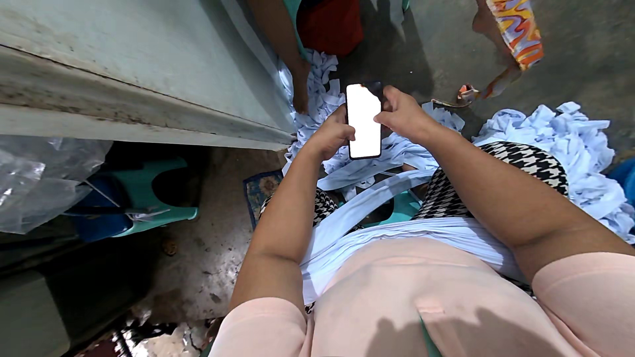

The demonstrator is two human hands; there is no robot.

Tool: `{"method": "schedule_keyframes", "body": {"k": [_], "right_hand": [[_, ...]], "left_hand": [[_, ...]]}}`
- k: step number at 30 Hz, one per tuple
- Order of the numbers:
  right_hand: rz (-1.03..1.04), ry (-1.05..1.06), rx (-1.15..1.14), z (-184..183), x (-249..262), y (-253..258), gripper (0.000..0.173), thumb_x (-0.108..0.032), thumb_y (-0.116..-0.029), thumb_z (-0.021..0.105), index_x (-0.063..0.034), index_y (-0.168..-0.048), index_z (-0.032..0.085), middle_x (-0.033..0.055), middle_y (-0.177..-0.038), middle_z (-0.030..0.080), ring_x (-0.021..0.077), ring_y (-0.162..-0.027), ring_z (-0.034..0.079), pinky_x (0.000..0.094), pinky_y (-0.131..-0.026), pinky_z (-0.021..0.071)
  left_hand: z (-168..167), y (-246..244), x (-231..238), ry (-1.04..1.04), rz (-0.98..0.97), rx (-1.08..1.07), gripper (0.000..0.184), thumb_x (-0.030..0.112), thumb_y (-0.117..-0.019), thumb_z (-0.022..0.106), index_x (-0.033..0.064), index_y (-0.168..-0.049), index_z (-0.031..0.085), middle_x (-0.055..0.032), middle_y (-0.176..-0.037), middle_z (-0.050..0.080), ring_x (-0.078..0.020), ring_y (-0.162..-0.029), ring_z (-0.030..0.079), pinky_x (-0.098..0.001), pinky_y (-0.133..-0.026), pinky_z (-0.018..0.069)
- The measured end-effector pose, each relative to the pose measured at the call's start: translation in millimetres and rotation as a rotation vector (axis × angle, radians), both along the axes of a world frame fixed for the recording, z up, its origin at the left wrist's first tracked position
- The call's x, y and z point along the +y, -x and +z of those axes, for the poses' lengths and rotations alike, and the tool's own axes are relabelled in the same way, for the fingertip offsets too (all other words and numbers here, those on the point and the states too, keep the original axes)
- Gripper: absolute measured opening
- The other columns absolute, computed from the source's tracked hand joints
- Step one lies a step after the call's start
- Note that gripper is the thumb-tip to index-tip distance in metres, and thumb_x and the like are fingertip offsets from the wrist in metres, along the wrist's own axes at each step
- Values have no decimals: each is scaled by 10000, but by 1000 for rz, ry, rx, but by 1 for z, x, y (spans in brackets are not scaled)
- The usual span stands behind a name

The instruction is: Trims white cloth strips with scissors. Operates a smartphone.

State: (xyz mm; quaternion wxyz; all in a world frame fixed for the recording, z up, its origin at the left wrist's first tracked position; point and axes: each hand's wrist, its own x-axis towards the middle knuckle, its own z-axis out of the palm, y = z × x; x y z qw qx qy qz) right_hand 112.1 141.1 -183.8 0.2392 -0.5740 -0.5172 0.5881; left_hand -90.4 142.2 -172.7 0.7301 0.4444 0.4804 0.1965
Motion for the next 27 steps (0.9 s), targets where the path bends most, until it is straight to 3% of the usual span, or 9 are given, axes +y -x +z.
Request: {"method": "schedule_keyframes", "body": {"k": [13, 20, 27], "right_hand": [[-6, -39, 48, -6, 0, -1, 548, -108, -913, 728, -16, -1390, 474, 171, -1139, 698, 242, -992, 716, 457, -895, 593], [-55, 39, 62, -1, 2, 0, 415, -170, -1010, 575, -37, -1398, 511, 172, -1142, 680, 234, -941, 697, 440, -821, 586], [-70, 56, 81, -2, 3, -1, 369, -197, -1026, 555, -35, -1357, 531, 179, -1137, 665, 250, -944, 695, 459, -811, 589]], "left_hand": [[-2, 1, 0, 2, -10, -30, 720, -128, -791, 487, 77, -1467, 351, -117, -1261, 635, -187, -1033, 671, -368, -818, 587], [-2, 1, 0, -3, -14, -41, 736, -122, -773, 495, 65, -1467, 337, -125, -1253, 632, -188, -1026, 673, -366, -816, 589], [-1, 1, 0, -5, -15, -40, 720, -118, -769, 500, 56, -1451, 350, -124, -1236, 639, -186, -1017, 675, -364, -817, 589]]}}
